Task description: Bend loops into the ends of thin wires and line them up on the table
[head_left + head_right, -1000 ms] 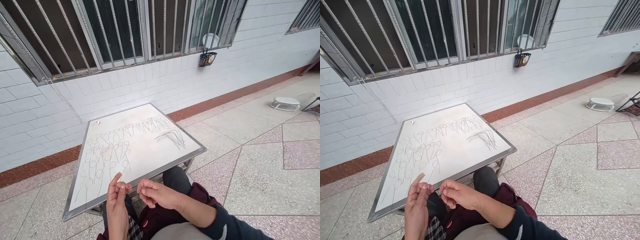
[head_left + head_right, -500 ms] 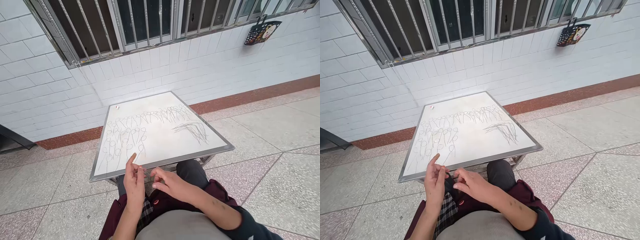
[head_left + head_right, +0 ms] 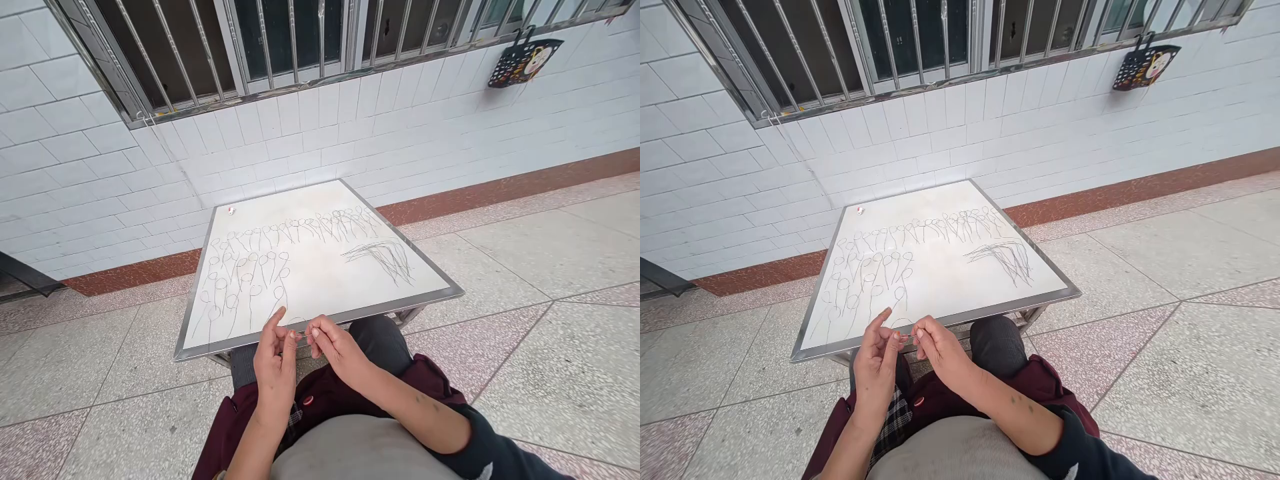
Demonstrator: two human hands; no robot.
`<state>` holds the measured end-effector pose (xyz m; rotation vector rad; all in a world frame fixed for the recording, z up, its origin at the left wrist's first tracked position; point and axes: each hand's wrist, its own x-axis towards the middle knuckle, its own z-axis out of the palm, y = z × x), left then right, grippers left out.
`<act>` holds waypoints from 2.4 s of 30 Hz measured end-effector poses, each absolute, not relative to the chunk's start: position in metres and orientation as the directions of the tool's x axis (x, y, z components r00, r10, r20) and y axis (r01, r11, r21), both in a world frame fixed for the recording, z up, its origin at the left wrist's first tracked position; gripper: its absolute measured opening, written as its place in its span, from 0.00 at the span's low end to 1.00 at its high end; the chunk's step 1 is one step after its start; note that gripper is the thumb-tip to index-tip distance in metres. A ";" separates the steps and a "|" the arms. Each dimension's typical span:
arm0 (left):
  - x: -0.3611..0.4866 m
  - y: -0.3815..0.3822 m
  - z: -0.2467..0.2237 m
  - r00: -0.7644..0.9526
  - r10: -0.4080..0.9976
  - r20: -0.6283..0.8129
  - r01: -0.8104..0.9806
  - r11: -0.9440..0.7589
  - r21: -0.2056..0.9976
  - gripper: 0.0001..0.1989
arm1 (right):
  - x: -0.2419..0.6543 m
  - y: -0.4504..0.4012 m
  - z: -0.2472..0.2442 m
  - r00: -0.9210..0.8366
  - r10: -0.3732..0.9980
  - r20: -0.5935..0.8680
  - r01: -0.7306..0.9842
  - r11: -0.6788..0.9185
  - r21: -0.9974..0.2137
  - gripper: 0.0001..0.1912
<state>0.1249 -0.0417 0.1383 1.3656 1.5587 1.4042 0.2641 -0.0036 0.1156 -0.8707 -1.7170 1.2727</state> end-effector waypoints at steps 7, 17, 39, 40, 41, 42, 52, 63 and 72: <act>0.122 -0.040 0.139 -0.257 0.956 0.141 0.309 -0.057 0.950 0.22 | 0.267 -0.004 0.111 -0.422 0.873 0.245 0.012 0.276 -0.961 0.11; 0.128 -0.037 0.138 -0.221 0.972 0.080 0.018 -0.078 0.997 0.21 | 0.264 0.004 0.111 -0.337 0.915 0.220 0.054 0.252 -0.966 0.07; 0.128 -0.040 0.135 0.073 0.993 -0.096 -0.573 0.120 0.811 0.24 | 0.277 0.010 0.117 -0.297 0.895 0.333 0.075 0.369 -0.926 0.09; 0.128 -0.040 0.135 0.083 0.991 -0.105 -0.563 0.134 0.815 0.24 | 0.277 0.009 0.118 -0.307 0.890 0.337 0.079 0.377 -0.923 0.10; 0.128 -0.041 0.136 0.094 0.989 -0.117 -0.552 0.150 0.821 0.24 | 0.277 0.009 0.119 -0.317 0.884 0.344 0.086 0.388 -0.917 0.11; 0.128 -0.041 0.136 0.108 0.986 -0.131 -0.540 0.168 0.825 0.25 | 0.278 0.009 0.120 -0.326 0.876 0.357 0.097 0.406 -0.908 0.12; 0.109 -0.049 0.141 0.261 0.923 -0.284 -0.335 0.362 0.870 0.27 | 0.313 0.025 0.120 -0.566 0.635 0.526 0.259 0.743 -0.618 0.17; 0.081 -0.047 0.145 0.206 0.922 -0.329 -0.170 0.365 0.915 0.28 | 0.323 0.035 0.120 -0.537 0.675 0.506 0.402 0.732 -0.550 0.16; 0.099 -0.028 0.155 0.142 0.949 -0.281 -0.123 0.298 0.946 0.28 | 0.312 0.028 0.124 -0.538 0.655 0.530 0.371 0.749 -0.550 0.14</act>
